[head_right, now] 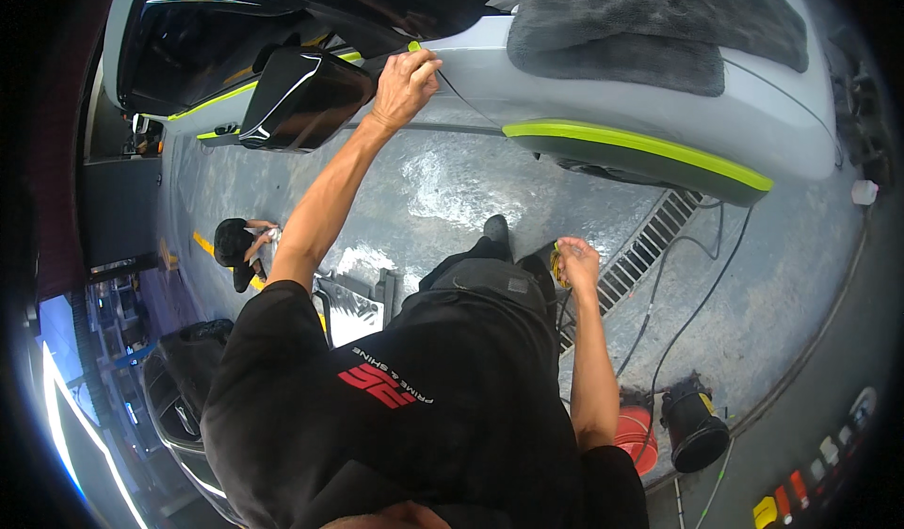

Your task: The person applies bright yellow tape to the body panels of a silver car. They wipe the surface with a cloth, then measure and apply strips of tape along the door edges, side mirror, and wheel arches, smoothing the tape to ensure adhesion.

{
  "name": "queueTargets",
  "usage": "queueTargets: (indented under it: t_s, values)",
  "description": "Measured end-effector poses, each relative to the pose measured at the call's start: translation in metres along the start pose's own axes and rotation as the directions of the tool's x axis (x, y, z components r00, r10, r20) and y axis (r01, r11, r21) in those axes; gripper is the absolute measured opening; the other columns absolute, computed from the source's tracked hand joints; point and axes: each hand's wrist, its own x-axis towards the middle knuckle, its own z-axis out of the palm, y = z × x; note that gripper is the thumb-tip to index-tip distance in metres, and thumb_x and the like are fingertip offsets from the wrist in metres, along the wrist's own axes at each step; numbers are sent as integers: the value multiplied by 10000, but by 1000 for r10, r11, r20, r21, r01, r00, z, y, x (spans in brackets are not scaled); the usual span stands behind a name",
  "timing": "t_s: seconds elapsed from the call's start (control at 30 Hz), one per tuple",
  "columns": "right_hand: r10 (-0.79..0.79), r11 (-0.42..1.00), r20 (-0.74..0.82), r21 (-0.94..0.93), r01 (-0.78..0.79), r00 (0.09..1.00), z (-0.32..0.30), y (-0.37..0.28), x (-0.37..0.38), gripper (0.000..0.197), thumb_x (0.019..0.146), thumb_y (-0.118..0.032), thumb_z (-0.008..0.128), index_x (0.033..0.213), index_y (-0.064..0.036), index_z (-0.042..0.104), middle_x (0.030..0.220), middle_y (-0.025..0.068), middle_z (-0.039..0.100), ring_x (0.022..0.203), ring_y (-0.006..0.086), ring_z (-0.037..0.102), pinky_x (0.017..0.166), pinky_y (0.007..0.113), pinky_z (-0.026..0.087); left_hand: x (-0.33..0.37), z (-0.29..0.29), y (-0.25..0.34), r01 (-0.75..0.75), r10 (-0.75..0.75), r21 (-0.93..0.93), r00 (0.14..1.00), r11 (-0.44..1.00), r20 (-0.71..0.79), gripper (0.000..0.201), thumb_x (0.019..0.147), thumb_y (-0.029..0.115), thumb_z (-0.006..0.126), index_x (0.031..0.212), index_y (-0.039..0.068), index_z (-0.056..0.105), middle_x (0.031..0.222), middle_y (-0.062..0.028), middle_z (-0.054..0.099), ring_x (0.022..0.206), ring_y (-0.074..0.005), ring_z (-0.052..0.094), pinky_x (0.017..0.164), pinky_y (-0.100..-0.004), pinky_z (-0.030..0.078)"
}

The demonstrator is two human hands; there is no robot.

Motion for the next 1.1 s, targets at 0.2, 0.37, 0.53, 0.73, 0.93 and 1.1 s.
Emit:
queueTargets:
  t_s: [0.2, 0.37, 0.53, 0.73, 0.93, 1.1]
  values:
    - [-135, 991, 38, 16, 135, 990, 4, -23, -11, 278, 1040, -159, 718, 1275, -29, 645, 679, 28, 649, 472, 62, 493, 421, 240, 360, 14, -21, 39, 324, -343, -145, 931, 935, -128, 641, 800, 80, 873, 1345, 69, 536, 1302, -148, 592, 1128, -351, 632, 946, -477, 515]
    - [-374, 914, 292, -44, 403, 880, 57, -138, -61, 557, 1041, -97, 678, 1566, -102, 490, 754, 39, 705, 552, 55, 550, 495, 228, 434, 20, -78, 140, 747, -705, -657, 521, 103, 482, 326, 922, 173, 837, 1185, 16, 725, 1161, -93, 734, 1059, -220, 707, 869, -363, 567]
    - [-536, 786, 505, 5, 618, 677, 124, -232, -102, 687, 1030, -97, 682, 1635, -120, 357, 791, 35, 728, 686, 61, 633, 561, 217, 455, 59, -135, 153, 736, -631, -674, 557, 73, 540, 388, 928, 121, 820, 1276, -18, 719, 1215, -117, 735, 1121, -207, 710, 923, -375, 589]
    - [-657, 604, 576, 17, 796, 486, 187, -292, -101, 623, 1037, -133, 688, 1582, -101, 388, 775, 58, 726, 718, 89, 630, 644, 281, 483, 74, -187, 75, 704, -663, -666, 624, 246, 414, 166, 894, -27, 792, 1058, 0, 800, 1040, -81, 756, 1013, -183, 734, 888, -351, 614]
    - [-692, 452, 514, -238, 860, 506, 242, -333, -114, 408, 1065, -197, 653, 1430, -71, 521, 805, 192, 737, 773, 301, 755, 733, 400, 536, 85, -221, -13, 701, -703, -444, 683, 557, 197, 98, 907, 11, 800, 1004, -2, 804, 962, -112, 804, 899, -193, 766, 842, -331, 601]
    - [-752, 481, 256, -417, 771, 607, 269, -320, -52, 290, 1065, -242, 637, 1283, -58, 583, 865, 241, 764, 887, 487, 737, 804, 561, 534, 89, -196, -89, 608, -614, -158, 789, 778, 14, 142, 900, 63, 810, 1030, 6, 819, 933, -155, 799, 843, -237, 771, 792, -342, 601]
